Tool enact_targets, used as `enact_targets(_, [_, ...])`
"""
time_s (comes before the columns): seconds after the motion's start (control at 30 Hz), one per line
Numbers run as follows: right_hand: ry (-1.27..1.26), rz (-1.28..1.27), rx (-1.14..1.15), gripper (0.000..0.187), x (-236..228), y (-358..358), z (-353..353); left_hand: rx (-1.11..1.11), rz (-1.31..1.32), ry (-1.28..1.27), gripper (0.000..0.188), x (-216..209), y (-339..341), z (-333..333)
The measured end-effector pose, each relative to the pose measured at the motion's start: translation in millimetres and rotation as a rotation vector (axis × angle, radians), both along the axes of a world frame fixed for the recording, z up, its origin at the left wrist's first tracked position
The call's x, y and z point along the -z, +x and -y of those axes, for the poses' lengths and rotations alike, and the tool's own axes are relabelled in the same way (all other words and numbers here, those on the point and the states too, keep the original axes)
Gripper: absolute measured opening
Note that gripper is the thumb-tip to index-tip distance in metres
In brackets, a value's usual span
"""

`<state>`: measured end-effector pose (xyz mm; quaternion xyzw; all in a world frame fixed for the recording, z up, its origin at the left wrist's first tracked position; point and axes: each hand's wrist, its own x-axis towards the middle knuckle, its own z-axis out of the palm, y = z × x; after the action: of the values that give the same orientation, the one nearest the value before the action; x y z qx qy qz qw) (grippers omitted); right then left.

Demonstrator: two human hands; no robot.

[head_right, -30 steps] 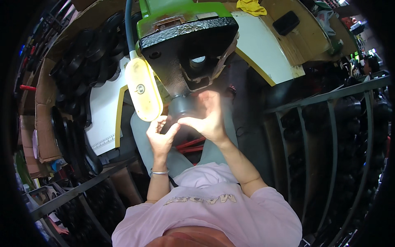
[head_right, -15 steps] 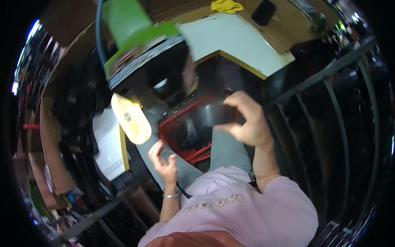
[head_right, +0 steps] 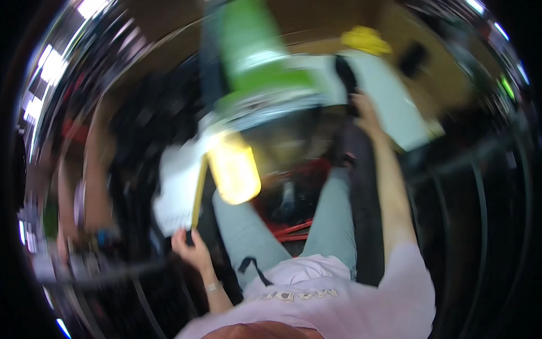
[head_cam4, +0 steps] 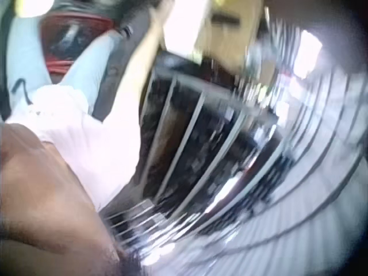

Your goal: The person uses a green grinding machine to smooth the soles of black shoes. They pick up shoes from a nearby shelf, press the soles against the rotating grinding wheel, and then place the shoes back on the shelf. The process is repeated for multiple shoes throughout the clip.

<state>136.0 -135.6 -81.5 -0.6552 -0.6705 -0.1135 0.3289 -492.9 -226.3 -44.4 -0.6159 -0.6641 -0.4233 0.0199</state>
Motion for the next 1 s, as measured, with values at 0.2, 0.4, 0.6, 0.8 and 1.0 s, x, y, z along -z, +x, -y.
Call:
enact_targets(0.2, [-0.022,-0.136,-0.059,0.051,-19,-83,35,-0.293,-0.229,0.203,0.04,-66,-81,-6])
enact_targets(0.4, [0.012,-0.322,-0.02,0.042,-46,-170,113,-0.642,-0.353,-0.043,0.059,-72,-151,-54])
enact_targets(0.6, [-0.184,-0.236,0.163,0.065,21,-182,132,-0.574,-0.43,-0.491,0.079,-73,-171,-51])
enact_targets(0.8, [-0.113,-0.467,0.21,0.061,30,-188,166,-0.429,-0.466,-0.344,0.071,-82,-162,-65])
enact_targets(1.0, [-0.107,-0.567,0.117,0.061,39,-223,177,-0.119,-0.443,-0.108,0.04,-160,-88,-11])
